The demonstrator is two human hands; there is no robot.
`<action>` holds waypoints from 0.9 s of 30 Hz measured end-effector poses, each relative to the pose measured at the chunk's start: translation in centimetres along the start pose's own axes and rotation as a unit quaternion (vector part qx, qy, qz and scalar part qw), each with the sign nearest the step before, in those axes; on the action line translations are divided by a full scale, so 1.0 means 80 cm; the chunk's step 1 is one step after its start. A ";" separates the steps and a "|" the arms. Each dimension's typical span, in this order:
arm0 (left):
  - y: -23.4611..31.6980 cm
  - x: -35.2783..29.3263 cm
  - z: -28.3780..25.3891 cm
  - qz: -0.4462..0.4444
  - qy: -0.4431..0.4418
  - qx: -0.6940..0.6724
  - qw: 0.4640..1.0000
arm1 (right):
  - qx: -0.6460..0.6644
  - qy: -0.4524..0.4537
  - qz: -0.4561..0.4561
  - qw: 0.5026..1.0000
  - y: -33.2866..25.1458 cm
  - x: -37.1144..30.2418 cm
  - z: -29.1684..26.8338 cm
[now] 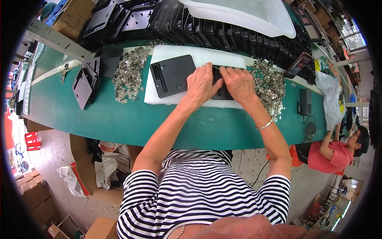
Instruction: The person assembles plastic components by hand, inserting small metal pins into them to create hinges.
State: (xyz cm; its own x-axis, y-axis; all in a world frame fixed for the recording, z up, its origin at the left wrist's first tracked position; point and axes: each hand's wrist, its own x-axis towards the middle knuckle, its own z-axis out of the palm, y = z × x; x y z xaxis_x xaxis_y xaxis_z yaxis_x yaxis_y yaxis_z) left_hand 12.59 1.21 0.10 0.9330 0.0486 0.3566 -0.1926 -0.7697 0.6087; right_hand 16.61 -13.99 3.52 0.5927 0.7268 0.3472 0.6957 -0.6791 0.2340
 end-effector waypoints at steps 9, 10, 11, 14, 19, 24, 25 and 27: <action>-0.001 0.000 0.001 0.016 0.009 0.006 1.000 | -0.045 0.018 -0.023 0.999 -0.004 0.002 0.004; 0.000 0.000 0.001 0.016 0.009 0.005 1.000 | -0.050 0.016 -0.025 0.998 -0.005 0.002 0.003; 0.001 0.000 0.001 0.019 0.009 0.007 1.000 | -0.054 0.014 -0.028 0.998 -0.006 0.003 0.003; 0.002 0.000 0.001 0.019 0.010 0.014 1.000 | -0.073 -0.025 -0.037 0.996 -0.010 0.005 0.001; -0.001 0.000 0.006 0.004 0.000 0.010 1.000 | -0.107 -0.101 -0.071 0.987 -0.021 0.023 -0.008; -0.006 0.002 0.009 0.005 0.019 -0.027 0.999 | -0.119 -0.129 -0.083 0.981 -0.030 0.035 -0.016; -0.005 0.002 0.009 0.004 0.018 -0.029 0.999 | -0.122 -0.136 -0.075 0.980 -0.028 0.036 -0.014; -0.005 0.003 0.007 0.015 0.034 -0.036 0.999 | -0.125 -0.144 -0.068 0.979 -0.028 0.039 -0.015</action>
State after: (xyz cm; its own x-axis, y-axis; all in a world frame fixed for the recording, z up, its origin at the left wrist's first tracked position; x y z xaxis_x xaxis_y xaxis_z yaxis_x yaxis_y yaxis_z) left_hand 13.06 1.14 -0.44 0.9038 0.0714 0.4219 -0.2442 -0.7235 0.6457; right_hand 16.44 -10.34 5.17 0.6161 0.7869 0.0356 0.6766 -0.5518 0.4876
